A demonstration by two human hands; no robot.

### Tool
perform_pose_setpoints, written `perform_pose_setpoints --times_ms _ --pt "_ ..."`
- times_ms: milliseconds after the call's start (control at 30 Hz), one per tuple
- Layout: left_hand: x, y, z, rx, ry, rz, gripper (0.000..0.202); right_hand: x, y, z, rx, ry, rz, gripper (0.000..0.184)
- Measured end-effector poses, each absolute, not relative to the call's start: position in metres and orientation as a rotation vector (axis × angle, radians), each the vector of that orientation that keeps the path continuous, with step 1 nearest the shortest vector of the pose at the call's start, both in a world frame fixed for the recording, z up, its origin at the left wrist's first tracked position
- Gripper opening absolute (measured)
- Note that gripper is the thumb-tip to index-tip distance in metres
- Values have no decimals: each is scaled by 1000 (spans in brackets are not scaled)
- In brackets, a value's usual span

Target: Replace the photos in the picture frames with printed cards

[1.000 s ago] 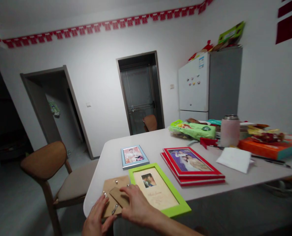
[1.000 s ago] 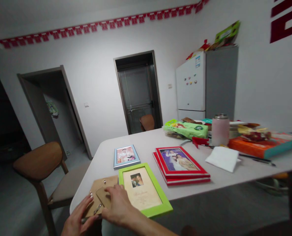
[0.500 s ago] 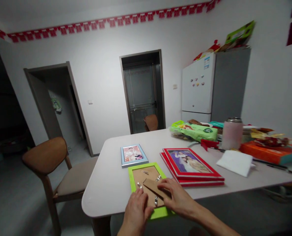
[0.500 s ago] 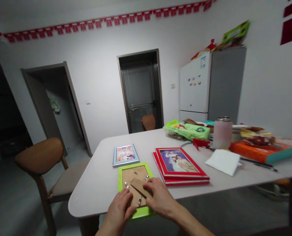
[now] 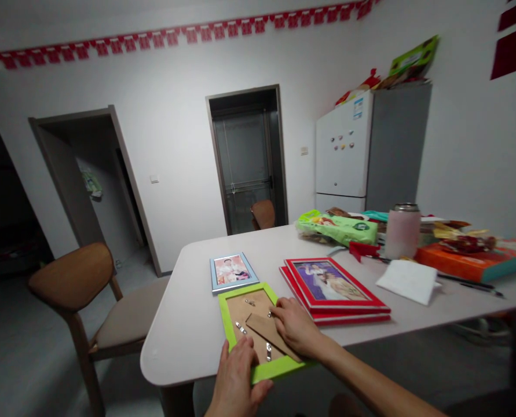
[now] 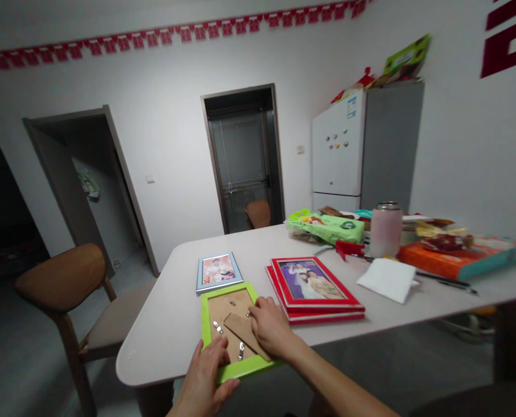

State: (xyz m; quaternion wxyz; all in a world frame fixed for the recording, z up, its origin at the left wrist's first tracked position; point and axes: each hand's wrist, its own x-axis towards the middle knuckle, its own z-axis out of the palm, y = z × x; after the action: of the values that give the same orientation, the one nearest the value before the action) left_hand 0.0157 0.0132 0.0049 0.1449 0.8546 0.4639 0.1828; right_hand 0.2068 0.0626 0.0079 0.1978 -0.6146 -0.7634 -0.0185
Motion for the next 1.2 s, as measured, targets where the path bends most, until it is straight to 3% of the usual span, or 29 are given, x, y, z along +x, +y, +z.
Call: perform_pose_setpoints --times_ms 300,600,767,1200 --pt "17 10 8 2408 1414 537 54 204 73 11 -1717 -2167 -78 24" --pt "13 12 5 2442 1368 527 56 201 49 10 -1538 -2154 -18 37" --pt "9 18 -4 2458 1347 594 57 188 16 18 -1233 -2386 100 25" --pt "3 21 -10 2418 1265 711 55 194 6 21 -1139 -2520 94 24"
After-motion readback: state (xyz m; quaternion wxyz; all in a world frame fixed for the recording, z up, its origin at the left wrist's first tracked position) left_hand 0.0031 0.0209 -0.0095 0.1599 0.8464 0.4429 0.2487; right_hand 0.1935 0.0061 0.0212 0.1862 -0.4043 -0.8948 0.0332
